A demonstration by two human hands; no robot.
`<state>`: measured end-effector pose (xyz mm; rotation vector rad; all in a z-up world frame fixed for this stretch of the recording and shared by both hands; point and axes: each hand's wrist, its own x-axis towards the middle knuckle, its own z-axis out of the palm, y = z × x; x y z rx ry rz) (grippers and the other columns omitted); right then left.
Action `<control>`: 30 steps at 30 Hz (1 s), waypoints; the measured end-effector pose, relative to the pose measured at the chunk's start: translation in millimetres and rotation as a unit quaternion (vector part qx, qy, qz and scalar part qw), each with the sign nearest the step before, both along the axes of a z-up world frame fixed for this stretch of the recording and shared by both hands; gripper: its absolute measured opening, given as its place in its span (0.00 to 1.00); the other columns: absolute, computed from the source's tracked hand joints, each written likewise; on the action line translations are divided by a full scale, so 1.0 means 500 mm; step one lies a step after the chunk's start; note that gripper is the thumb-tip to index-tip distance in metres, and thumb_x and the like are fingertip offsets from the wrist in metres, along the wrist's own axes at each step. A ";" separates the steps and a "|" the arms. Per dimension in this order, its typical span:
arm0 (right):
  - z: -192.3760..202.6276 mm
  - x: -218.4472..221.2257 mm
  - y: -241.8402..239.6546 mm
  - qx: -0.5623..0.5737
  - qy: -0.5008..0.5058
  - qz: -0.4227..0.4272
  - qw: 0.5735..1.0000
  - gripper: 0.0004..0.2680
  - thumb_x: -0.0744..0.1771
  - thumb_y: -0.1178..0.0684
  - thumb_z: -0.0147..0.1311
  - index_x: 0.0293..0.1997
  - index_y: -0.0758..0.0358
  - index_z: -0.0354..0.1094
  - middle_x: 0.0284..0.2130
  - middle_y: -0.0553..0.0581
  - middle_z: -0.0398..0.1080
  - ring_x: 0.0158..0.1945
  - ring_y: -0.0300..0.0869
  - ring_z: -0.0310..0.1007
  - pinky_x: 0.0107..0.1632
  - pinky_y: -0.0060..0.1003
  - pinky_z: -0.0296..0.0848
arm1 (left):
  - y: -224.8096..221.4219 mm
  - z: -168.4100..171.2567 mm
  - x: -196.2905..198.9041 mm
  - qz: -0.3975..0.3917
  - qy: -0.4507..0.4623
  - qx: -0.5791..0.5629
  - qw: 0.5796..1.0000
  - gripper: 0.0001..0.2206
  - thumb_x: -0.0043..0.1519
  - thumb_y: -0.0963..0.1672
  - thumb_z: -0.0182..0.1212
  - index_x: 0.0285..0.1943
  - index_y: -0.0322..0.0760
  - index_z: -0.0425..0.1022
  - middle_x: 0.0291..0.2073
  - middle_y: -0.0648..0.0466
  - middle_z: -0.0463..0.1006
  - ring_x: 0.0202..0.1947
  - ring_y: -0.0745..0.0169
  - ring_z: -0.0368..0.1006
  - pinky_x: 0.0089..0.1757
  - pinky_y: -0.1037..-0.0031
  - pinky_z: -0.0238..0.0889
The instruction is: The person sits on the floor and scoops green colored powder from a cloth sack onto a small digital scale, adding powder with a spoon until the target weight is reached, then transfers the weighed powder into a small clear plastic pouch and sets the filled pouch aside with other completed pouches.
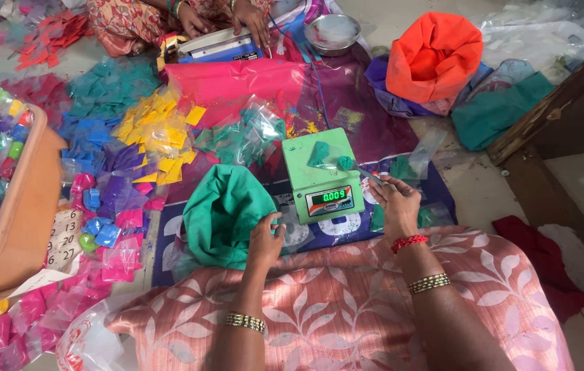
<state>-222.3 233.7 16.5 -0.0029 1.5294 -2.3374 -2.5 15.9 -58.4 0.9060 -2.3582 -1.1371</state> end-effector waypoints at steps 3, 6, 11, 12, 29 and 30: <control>-0.010 -0.004 0.020 -0.007 0.004 -0.007 1.000 0.07 0.68 0.66 0.45 0.49 0.80 0.65 0.44 0.66 0.71 0.51 0.54 0.80 0.57 0.41 0.81 | 0.002 0.005 0.004 0.008 0.005 -0.026 1.000 0.15 0.60 0.43 0.64 0.55 0.36 0.77 0.48 0.41 0.80 0.44 0.48 0.78 0.48 0.60 0.69; 0.010 -0.009 0.044 -0.014 0.002 -0.017 1.000 0.07 0.68 0.66 0.46 0.49 0.80 0.65 0.43 0.67 0.72 0.50 0.54 0.80 0.56 0.41 0.81 | 0.001 0.011 0.008 0.000 0.020 -0.009 1.000 0.14 0.60 0.42 0.63 0.55 0.37 0.76 0.48 0.42 0.81 0.43 0.49 0.79 0.47 0.61 0.70; 0.076 -0.030 0.086 -0.017 0.035 -0.035 0.999 0.06 0.69 0.66 0.47 0.49 0.81 0.64 0.43 0.67 0.72 0.50 0.54 0.80 0.56 0.43 0.81 | 0.019 0.019 -0.018 -0.001 0.059 -0.058 0.997 0.15 0.60 0.43 0.62 0.56 0.36 0.74 0.48 0.41 0.80 0.42 0.47 0.79 0.47 0.58 0.69; 0.094 -0.035 0.090 -0.019 0.045 -0.039 0.998 0.06 0.69 0.66 0.47 0.49 0.81 0.64 0.42 0.67 0.72 0.50 0.54 0.80 0.56 0.43 0.81 | 0.026 0.027 -0.028 0.002 0.084 -0.069 0.994 0.15 0.61 0.43 0.62 0.56 0.35 0.72 0.49 0.41 0.79 0.42 0.46 0.79 0.47 0.56 0.68; 0.125 -0.136 0.122 -0.051 0.053 -0.020 0.997 0.08 0.70 0.66 0.47 0.54 0.81 0.63 0.46 0.68 0.71 0.53 0.56 0.78 0.57 0.43 0.79 | 0.102 0.141 -0.435 0.034 0.032 -0.323 0.945 0.17 0.51 0.42 0.67 0.48 0.28 0.73 0.48 0.38 0.77 0.51 0.39 0.70 0.49 0.51 0.64; 0.127 -0.136 0.125 -0.044 0.058 -0.019 0.997 0.08 0.70 0.66 0.47 0.54 0.81 0.63 0.46 0.68 0.71 0.54 0.56 0.78 0.57 0.43 0.79 | 0.095 0.130 -0.441 0.022 -0.016 -0.297 0.955 0.11 0.57 0.39 0.63 0.47 0.29 0.73 0.46 0.40 0.79 0.52 0.42 0.71 0.51 0.54 0.64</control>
